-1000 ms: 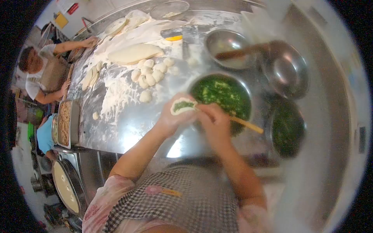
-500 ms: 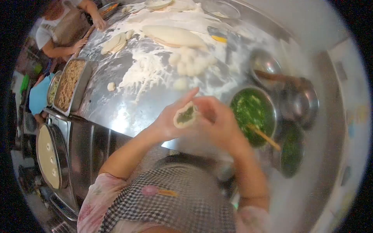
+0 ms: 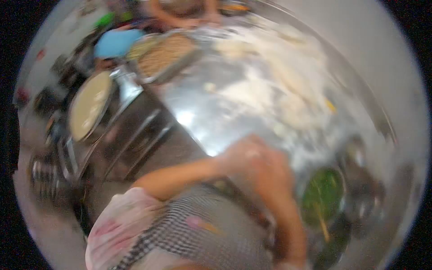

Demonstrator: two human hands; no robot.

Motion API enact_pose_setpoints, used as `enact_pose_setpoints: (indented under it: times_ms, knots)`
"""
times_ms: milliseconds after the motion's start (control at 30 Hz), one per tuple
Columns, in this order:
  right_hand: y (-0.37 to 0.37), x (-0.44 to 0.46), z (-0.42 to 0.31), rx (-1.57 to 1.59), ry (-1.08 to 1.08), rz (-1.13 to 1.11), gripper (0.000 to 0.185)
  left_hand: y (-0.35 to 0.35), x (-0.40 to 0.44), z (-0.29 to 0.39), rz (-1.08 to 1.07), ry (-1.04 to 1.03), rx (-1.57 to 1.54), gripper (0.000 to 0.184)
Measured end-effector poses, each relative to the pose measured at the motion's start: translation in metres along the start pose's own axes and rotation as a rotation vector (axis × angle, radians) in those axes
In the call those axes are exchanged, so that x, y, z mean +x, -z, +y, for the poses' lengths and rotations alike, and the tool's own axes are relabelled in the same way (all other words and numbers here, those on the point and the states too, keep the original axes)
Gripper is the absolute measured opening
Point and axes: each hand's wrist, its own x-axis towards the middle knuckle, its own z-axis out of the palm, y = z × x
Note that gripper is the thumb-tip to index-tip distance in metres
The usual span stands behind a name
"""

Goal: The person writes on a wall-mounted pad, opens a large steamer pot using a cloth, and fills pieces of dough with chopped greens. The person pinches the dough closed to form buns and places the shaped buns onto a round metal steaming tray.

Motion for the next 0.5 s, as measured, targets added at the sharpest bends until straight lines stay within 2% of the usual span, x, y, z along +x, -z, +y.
enact_pose_setpoints:
  times_ms: [67,100,167,200,233,300,333,433,500]
  knots:
    - [0.008,0.002,-0.001,0.107,0.015,-0.008,0.017,0.006,-0.013,0.003,0.009,0.190,-0.065,0.023]
    - [0.010,0.003,0.010,0.089,0.196,0.054,0.018,0.013,-0.024,0.006,0.033,0.253,-0.135,0.025]
    - [-0.002,0.002,0.025,0.092,0.192,0.175,0.018,0.032,-0.056,0.005,0.084,0.459,-0.461,0.031]
    - [-0.011,-0.003,0.036,0.254,0.049,0.107,0.018,0.038,-0.067,0.005,0.097,0.540,-0.643,0.034]
    - [-0.023,-0.008,0.048,0.401,-0.100,0.035,0.018,0.047,-0.081,0.008,0.146,0.602,-0.698,0.036]
    - [-0.058,-0.029,0.081,0.421,-0.180,-0.087,0.016,0.068,-0.116,0.019,0.245,0.713,-0.828,0.040]
    - [-0.074,-0.039,0.090,0.400,-0.174,-0.208,0.015,0.077,-0.135,0.012,0.289,0.704,-0.716,0.043]
    - [-0.122,-0.065,0.095,0.456,-0.168,-0.420,0.012,0.107,-0.187,-0.011,0.626,0.875,-0.743,0.043]
    - [-0.142,-0.066,0.072,0.482,-0.176,-0.518,0.012,0.134,-0.226,-0.041,0.879,0.804,-0.812,0.043]
